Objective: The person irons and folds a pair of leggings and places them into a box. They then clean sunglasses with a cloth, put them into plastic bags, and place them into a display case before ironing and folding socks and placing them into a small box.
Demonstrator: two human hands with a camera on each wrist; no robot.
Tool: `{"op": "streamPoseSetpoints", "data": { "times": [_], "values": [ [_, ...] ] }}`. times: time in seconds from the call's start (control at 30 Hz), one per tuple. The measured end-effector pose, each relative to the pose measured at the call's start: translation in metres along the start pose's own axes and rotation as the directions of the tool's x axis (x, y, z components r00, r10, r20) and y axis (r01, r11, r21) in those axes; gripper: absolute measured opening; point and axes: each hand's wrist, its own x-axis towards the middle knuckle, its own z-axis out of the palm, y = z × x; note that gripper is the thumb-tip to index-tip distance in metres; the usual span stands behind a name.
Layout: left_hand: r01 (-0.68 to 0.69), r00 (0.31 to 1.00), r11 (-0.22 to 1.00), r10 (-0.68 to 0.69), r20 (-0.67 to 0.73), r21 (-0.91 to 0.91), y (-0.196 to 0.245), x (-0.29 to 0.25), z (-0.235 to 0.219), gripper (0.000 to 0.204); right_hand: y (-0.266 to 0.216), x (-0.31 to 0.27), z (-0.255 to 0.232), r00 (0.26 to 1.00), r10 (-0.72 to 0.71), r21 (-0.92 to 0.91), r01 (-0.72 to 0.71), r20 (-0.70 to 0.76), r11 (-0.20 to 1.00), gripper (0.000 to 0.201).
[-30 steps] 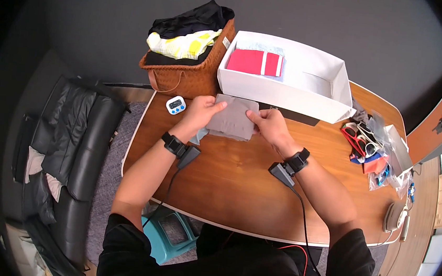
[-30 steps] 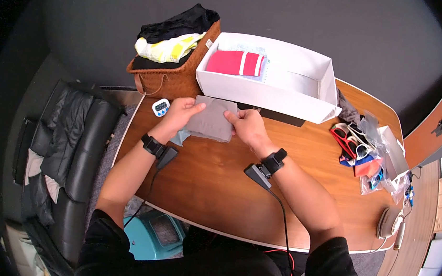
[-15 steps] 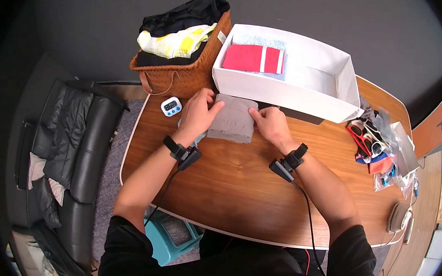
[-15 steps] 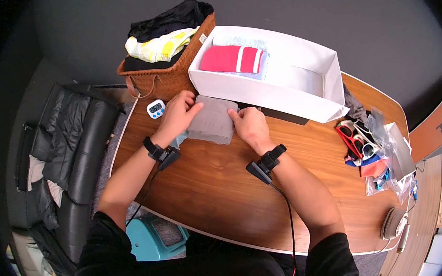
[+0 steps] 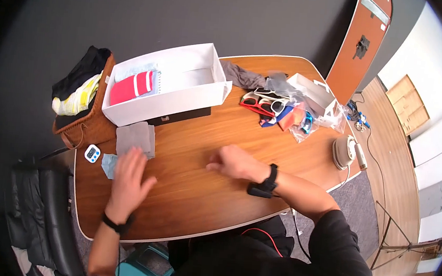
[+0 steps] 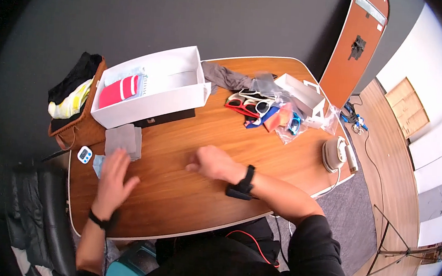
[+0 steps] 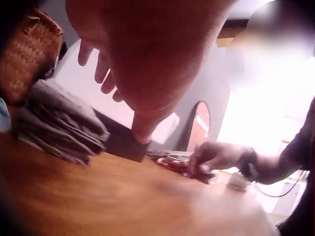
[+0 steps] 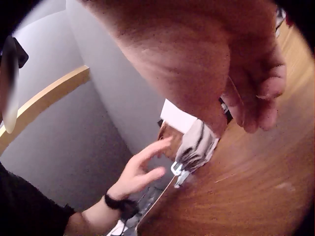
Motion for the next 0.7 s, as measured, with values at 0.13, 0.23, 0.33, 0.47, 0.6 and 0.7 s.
{"op": "streamPoseSetpoints", "data": {
  "times": [0.13,0.23,0.33,0.47,0.6,0.7],
  "values": [
    [-0.053,0.993,0.973,0.075,0.091,-0.224,0.078,-0.056,0.015,0.063,0.09,0.003,-0.053,0.868,-0.061,-0.095,0.015,-0.493,0.995,0.024],
    [0.098,0.982,0.962,-0.052,0.182,-0.254,0.116,-0.092,0.04,0.072,0.116,0.051,-0.116,0.709,-0.186,-0.269,-0.005,-0.68,0.963,0.021],
    [0.159,0.973,0.976,-0.129,0.192,-0.151,0.132,-0.114,0.06,0.076,0.135,0.12,-0.167,0.819,-0.054,-0.357,-0.188,-0.571,0.915,0.032],
    [0.175,0.969,0.98,-0.153,0.196,-0.097,0.132,-0.117,0.066,0.073,0.153,0.194,-0.184,0.885,0.203,-0.368,-0.37,-0.418,0.853,0.052],
    [0.182,0.97,0.981,-0.167,0.178,-0.068,0.13,-0.12,0.071,0.072,0.154,0.222,-0.186,0.896,0.375,-0.427,-0.442,-0.236,0.789,0.061],
    [0.199,0.964,0.978,-0.185,0.189,-0.061,0.132,-0.119,0.069,0.07,0.168,0.234,-0.179,0.916,0.334,-0.514,-0.4,-0.22,0.759,0.05]
  ]
}}
